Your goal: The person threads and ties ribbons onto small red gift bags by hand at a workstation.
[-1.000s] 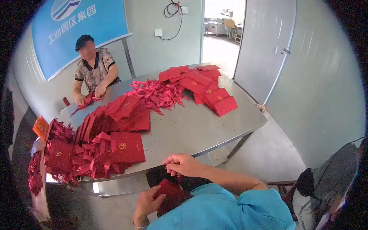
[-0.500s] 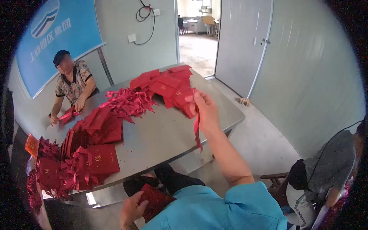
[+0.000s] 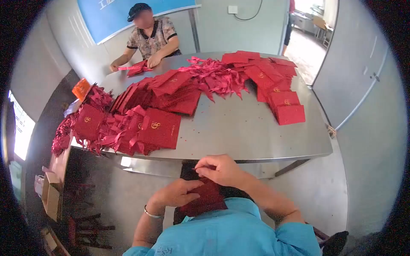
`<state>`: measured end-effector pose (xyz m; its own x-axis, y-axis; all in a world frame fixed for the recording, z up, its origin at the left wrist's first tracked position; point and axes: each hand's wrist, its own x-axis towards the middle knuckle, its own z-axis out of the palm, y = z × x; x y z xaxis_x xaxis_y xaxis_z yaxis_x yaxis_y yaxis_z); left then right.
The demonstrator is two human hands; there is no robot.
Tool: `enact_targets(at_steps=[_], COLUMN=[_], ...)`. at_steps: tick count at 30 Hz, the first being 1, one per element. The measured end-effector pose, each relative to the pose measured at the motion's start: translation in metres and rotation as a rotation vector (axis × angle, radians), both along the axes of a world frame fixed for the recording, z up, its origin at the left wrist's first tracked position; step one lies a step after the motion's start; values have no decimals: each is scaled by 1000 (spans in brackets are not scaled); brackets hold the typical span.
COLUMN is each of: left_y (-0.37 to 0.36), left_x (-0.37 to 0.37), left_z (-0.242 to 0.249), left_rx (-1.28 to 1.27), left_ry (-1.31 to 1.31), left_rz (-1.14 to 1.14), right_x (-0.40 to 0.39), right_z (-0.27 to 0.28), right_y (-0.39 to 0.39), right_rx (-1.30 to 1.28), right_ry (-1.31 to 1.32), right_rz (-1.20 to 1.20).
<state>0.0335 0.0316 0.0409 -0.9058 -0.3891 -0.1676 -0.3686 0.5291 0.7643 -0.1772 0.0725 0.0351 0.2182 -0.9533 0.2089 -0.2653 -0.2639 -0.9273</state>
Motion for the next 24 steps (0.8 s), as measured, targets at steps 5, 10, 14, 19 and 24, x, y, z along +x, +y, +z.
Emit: enact_targets(at_steps=[5,10,14,19,24], left_y=[-13,-21,-29,-29,-32], left_x=[2,-2,-8,-15,-10], left_z=[10,-1,-6,-22,-21], left_rx=[36,135,256,367,235], left_ry=[190,237,125,224,180], left_rz=[-46,-104,-162,-247,-85], right_x=[-8,-15,-15,-14,-14], right_z=[1,-18,3,-13,-35], right_y=[-9,-10,-2,-4,-10], right_rx=[228,210,241,287,253], right_ry=[-221,-355,-384,-340,-420], right_rz=[77,191,182,230,177])
